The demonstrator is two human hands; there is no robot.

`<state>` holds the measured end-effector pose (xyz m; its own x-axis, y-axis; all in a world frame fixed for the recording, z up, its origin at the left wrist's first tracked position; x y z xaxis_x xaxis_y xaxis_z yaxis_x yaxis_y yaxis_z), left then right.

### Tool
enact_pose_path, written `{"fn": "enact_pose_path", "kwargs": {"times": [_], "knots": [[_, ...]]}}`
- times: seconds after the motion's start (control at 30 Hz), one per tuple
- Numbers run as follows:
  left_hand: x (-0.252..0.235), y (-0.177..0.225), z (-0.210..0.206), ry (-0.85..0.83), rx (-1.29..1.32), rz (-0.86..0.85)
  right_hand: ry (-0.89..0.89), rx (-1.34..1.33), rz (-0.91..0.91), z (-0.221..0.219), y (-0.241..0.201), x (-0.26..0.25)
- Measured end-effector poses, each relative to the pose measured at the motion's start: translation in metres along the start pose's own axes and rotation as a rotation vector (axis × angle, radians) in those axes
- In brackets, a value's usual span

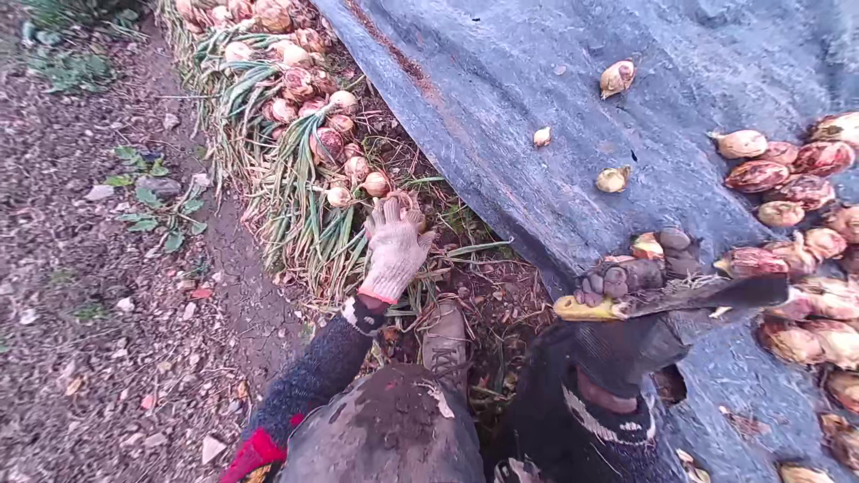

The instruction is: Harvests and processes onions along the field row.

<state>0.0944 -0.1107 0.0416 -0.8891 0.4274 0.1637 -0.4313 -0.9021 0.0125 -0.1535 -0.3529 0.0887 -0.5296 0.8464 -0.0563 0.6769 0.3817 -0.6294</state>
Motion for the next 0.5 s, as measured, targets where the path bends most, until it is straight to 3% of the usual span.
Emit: {"fn": "enact_pose_path", "kwargs": {"times": [0.1,0.2,0.3,0.5], "knots": [[0.021,-0.001,-0.049,-0.059,0.013,0.106,0.065,0.459,-0.273,0.010,0.066,0.027],[0.020,-0.015,-0.074,0.027,0.029,0.203,-0.040,0.911,-0.602,0.027,0.121,0.046],[0.006,-0.016,-0.076,0.110,0.010,0.238,-0.134,1.046,-0.746,0.028,0.144,0.054],[-0.027,-0.048,-0.085,0.059,0.084,0.341,-0.239,1.132,-0.773,0.030,0.150,0.057]]}}
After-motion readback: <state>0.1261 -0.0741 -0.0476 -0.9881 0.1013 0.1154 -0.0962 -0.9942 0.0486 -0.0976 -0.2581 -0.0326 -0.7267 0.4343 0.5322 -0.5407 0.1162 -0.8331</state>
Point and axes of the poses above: each hand's wrist, its own x-axis away from the middle knuckle, its own z-axis out of the back of the hand, y = z × x, the point moved 7 cm from there along -x, towards the middle knuckle, and after that the axes turned 4 degrees about -x, right-handed, at the moved point
